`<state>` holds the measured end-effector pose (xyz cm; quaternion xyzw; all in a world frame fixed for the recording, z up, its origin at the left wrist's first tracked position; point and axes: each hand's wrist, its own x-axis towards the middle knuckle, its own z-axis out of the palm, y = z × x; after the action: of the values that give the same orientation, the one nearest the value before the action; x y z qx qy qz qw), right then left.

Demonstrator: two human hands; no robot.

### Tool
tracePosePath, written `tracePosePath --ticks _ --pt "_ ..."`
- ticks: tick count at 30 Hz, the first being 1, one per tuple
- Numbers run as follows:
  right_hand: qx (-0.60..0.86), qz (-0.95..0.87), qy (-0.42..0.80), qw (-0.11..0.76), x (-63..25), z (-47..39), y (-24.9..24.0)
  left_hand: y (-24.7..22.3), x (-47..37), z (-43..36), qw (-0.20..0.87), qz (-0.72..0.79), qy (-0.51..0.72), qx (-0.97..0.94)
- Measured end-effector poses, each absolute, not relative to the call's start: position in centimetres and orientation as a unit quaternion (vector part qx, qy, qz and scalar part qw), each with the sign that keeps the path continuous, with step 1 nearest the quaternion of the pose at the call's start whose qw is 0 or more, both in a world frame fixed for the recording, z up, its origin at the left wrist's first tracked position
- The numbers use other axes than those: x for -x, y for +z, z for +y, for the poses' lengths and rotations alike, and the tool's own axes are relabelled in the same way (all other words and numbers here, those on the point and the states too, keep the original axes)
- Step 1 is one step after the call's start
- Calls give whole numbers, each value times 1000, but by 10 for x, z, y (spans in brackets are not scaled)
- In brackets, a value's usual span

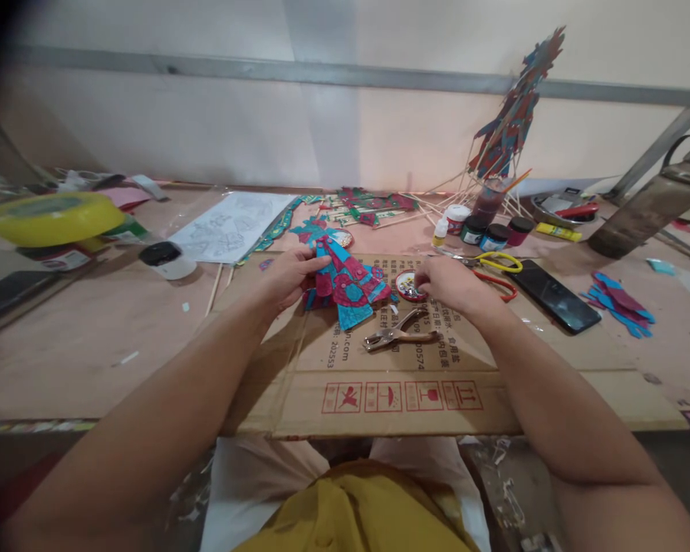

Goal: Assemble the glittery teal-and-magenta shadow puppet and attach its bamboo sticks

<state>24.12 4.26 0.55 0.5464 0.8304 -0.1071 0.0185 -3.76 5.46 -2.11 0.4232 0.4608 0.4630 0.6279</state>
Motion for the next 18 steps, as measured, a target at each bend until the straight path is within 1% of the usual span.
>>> tracePosePath --ticks 6,12,18 --pt "-562 818 -121 39 -236 40 8 -28 36 57 639 440 467 -424" --pt "-581 812 -57 16 -234 38 10 -35 38 60 638 446 464 -423" --pt "-587 798 -106 81 -232 39 8 -34 37 59 639 442 471 -417"
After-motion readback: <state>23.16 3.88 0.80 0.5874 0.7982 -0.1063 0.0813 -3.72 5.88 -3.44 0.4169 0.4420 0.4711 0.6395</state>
